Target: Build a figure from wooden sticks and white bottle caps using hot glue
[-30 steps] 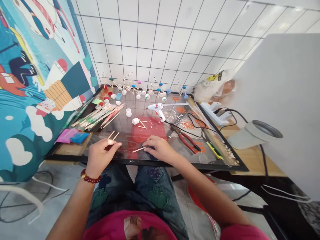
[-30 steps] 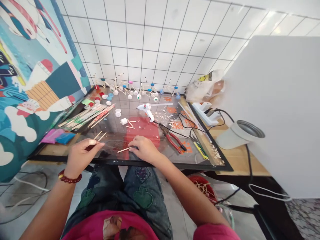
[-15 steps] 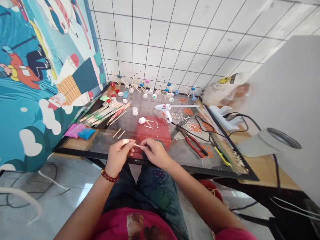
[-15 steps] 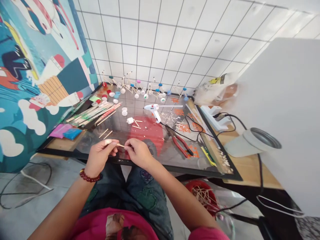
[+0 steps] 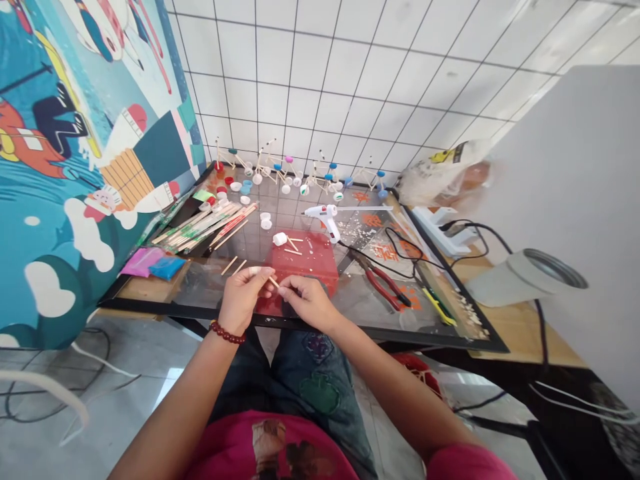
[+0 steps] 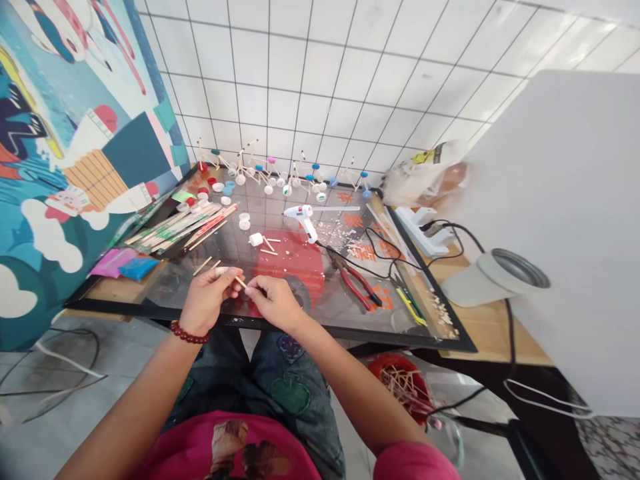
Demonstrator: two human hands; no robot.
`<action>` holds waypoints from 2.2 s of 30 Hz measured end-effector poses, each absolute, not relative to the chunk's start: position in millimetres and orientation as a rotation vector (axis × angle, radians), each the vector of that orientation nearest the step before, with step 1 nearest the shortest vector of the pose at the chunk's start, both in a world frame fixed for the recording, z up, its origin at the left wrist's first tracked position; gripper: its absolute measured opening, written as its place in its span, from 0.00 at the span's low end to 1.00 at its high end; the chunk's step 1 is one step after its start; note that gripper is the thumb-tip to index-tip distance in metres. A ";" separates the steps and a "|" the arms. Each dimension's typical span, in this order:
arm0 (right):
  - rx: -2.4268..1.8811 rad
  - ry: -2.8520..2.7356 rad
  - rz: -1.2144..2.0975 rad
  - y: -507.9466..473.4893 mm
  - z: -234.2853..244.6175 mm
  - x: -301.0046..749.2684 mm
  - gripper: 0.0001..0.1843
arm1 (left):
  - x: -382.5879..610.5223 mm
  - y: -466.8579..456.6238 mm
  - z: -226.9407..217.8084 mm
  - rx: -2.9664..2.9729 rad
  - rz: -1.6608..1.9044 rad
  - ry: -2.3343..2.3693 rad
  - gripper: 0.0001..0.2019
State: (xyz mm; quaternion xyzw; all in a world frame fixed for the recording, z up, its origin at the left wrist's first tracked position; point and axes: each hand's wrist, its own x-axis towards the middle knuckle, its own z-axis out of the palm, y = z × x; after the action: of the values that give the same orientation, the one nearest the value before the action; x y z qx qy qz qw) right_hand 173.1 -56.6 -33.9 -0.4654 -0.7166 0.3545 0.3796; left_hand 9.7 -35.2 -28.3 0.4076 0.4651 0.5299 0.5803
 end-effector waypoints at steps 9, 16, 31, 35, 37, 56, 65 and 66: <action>-1.219 -1.967 0.879 -34.8 -37.4 177.5 0.11 | 11.2 -40.4 -42.9 1.367 1.193 1.161 0.13; -1.181 -1.940 0.782 -20.5 -45.8 182.2 0.10 | -49.8 -22.1 -23.9 2.084 1.314 1.696 0.12; -1.375 -2.091 0.127 -27.1 -40.3 193.3 0.10 | -118.9 148.6 24.3 2.295 0.422 2.427 0.22; -1.466 -2.062 0.052 -25.9 -38.6 200.2 0.09 | -130.1 151.6 26.9 2.162 0.445 2.428 0.17; -1.495 -2.105 0.029 -24.9 -39.0 199.5 0.09 | -138.5 146.5 37.3 2.051 0.606 2.471 0.18; -0.989 -1.211 1.227 -31.2 -25.4 185.5 0.26 | 8.5 -17.0 6.9 0.984 1.048 0.970 0.18; -1.093 -1.178 1.330 -53.1 -23.1 188.8 0.19 | 18.3 -32.4 2.3 1.002 0.989 0.991 0.15; -1.108 -1.170 1.313 -53.5 -23.9 188.8 0.19 | 18.0 -32.9 1.6 1.001 0.983 1.000 0.15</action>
State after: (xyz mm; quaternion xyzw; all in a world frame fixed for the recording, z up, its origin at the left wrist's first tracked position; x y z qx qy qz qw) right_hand 188.8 -53.5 -23.9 -0.4594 -0.4854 0.5445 0.5068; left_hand 18.0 -32.9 1.6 0.4408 0.4405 0.4329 0.6513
